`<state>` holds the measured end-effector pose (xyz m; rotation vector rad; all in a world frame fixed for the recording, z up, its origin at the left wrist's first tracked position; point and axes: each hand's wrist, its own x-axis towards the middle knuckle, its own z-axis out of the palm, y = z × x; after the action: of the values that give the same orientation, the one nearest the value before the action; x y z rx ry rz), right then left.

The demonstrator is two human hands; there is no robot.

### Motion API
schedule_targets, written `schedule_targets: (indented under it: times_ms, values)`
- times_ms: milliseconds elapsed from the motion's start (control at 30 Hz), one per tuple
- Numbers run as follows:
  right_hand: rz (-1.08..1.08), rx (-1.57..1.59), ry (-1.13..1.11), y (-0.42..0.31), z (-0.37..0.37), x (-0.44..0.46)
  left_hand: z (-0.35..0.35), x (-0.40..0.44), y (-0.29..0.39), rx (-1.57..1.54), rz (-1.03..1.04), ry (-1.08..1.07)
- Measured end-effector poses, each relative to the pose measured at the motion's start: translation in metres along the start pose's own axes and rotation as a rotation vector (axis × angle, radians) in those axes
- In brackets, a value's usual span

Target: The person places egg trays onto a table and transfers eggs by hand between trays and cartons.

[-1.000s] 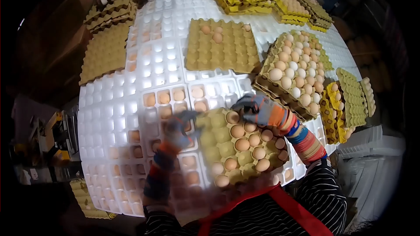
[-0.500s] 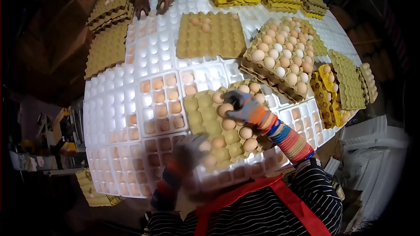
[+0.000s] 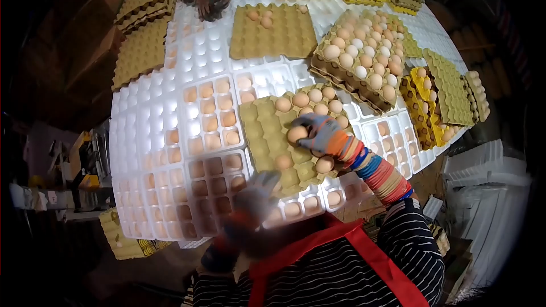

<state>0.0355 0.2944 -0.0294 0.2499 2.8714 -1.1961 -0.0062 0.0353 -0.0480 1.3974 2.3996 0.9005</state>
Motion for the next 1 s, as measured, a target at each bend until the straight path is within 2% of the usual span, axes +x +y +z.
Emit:
schedule_targets:
  times_ms: [33,67,100,133,167,200,233,267,300,333,400,433,467,500,567,600,633,667,733,800,833,867,933,1000]
  values:
    - [0.193,0.538,-0.001,0.004,-0.007,-0.011,0.005,-0.002,-0.001,-0.010,-0.015,-0.012]
    - [0.251,0.854,-0.030,0.006,-0.016,-0.022,0.011,-0.004,-0.004,-0.016,-0.029,-0.022]
    - [0.325,1.166,-0.041,0.007,-0.025,-0.033,0.014,-0.006,-0.010,-0.123,-0.044,0.051]
    - [0.269,1.254,-0.076,0.007,-0.036,-0.044,0.016,-0.012,-0.010,-0.141,-0.076,0.086]
    - [0.261,1.212,-0.072,0.005,-0.044,-0.055,0.015,-0.013,-0.006,-0.158,-0.101,0.120]
    - [0.089,0.882,-0.126,0.015,-0.050,-0.058,0.015,-0.012,-0.002,-0.173,-0.121,0.155]
    - [-0.052,0.521,-0.054,0.027,-0.045,-0.063,0.016,-0.010,0.002,-0.275,-0.049,0.284]
    - [-0.184,0.160,0.023,0.036,-0.038,-0.070,0.028,-0.024,-0.014,-0.610,-0.335,0.268]
    - [0.016,-0.179,-0.088,0.012,-0.045,-0.078,0.022,-0.020,-0.011,-1.001,-0.383,0.294]
    - [-0.069,-0.367,0.035,0.013,-0.034,-0.085,0.014,-0.020,-0.009,-1.389,-0.432,0.313]
    - [-0.025,-0.617,-0.066,0.000,-0.023,-0.087,0.016,-0.024,-0.017,-1.121,-0.435,0.280]
    - [-0.069,-0.752,-0.013,0.010,-0.004,-0.088,0.011,-0.015,-0.011,-1.049,-0.410,0.275]
    - [-0.107,-0.753,0.050,0.011,0.005,-0.089,0.008,-0.006,-0.006,-0.983,-0.384,0.270]
    - [-0.137,-0.756,0.080,0.013,0.010,-0.090,0.013,0.001,-0.016,-0.746,-0.400,0.184]
    - [-0.168,-0.746,0.077,0.013,0.009,-0.092,0.004,0.028,0.008,-0.085,-0.120,0.181]
    - [-0.178,-0.731,0.047,0.011,0.006,-0.092,0.002,0.041,0.031,0.351,0.169,0.253]
    - [-0.214,-0.727,0.031,0.009,0.001,-0.093,0.008,0.047,0.037,0.397,0.022,0.151]
    - [-0.251,-0.715,0.106,0.018,0.003,-0.094,0.014,0.053,0.039,0.439,-0.126,0.055]
    - [-0.175,-0.488,0.118,0.002,-0.018,-0.097,0.039,0.069,0.020,0.636,-0.157,-0.110]
    - [-0.169,-0.253,0.250,-0.002,-0.024,-0.095,0.034,0.083,0.025,0.622,-0.212,-0.219]
    - [-0.088,-0.119,0.241,-0.008,-0.028,-0.092,0.028,0.082,0.025,0.605,-0.240,-0.284]
    - [-0.114,-0.062,0.285,-0.004,-0.020,-0.085,0.017,0.076,0.023,0.495,-0.229,-0.219]
    - [-0.064,0.203,0.216,-0.004,-0.008,-0.069,-0.008,0.065,0.009,0.280,-0.184,-0.085]
    - [-0.186,0.077,0.236,-0.035,-0.002,-0.049,-0.030,0.044,-0.033,-0.056,-0.282,0.125]
